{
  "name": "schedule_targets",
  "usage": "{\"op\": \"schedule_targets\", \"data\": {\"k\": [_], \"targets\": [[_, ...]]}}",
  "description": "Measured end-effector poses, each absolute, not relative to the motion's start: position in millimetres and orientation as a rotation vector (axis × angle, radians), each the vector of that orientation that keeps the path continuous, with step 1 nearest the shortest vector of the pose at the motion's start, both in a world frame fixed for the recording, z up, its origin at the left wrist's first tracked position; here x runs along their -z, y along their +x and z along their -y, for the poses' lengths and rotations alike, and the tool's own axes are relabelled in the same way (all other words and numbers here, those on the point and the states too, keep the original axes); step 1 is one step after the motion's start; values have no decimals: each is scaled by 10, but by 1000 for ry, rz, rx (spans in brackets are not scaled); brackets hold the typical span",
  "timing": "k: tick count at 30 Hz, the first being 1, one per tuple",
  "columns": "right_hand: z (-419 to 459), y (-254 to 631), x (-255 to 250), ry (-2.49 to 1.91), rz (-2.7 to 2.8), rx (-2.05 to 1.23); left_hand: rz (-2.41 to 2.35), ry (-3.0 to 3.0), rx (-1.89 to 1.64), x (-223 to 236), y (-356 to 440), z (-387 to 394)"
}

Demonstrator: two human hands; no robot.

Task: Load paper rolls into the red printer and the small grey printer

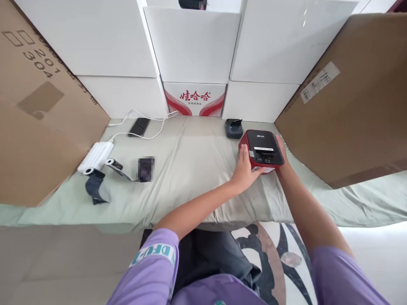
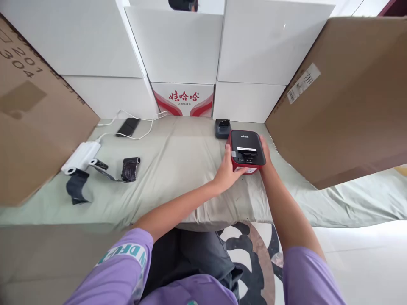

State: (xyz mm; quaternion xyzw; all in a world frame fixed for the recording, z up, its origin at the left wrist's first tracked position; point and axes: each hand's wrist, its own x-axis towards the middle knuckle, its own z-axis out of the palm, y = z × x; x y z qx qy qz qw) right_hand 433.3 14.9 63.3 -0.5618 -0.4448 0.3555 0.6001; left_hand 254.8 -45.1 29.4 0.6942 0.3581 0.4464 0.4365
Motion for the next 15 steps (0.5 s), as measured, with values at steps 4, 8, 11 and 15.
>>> {"op": "schedule_targets", "data": {"k": [4,8,11,15], "targets": [[-52,4609,-516,-1309,836,-976,-925,1776,-1040,-237,2891,491],[-94,4780,-519,-1529,885,-763,-932,1873,-901,-193,2720,429],[-125,4819,-879,-1555,925,-639,-940,2025,-796,-167,2275,312],[-345,4449,-1534,-1663,1279,-479,-1109,2135,-790,-101,1540,62]]}}
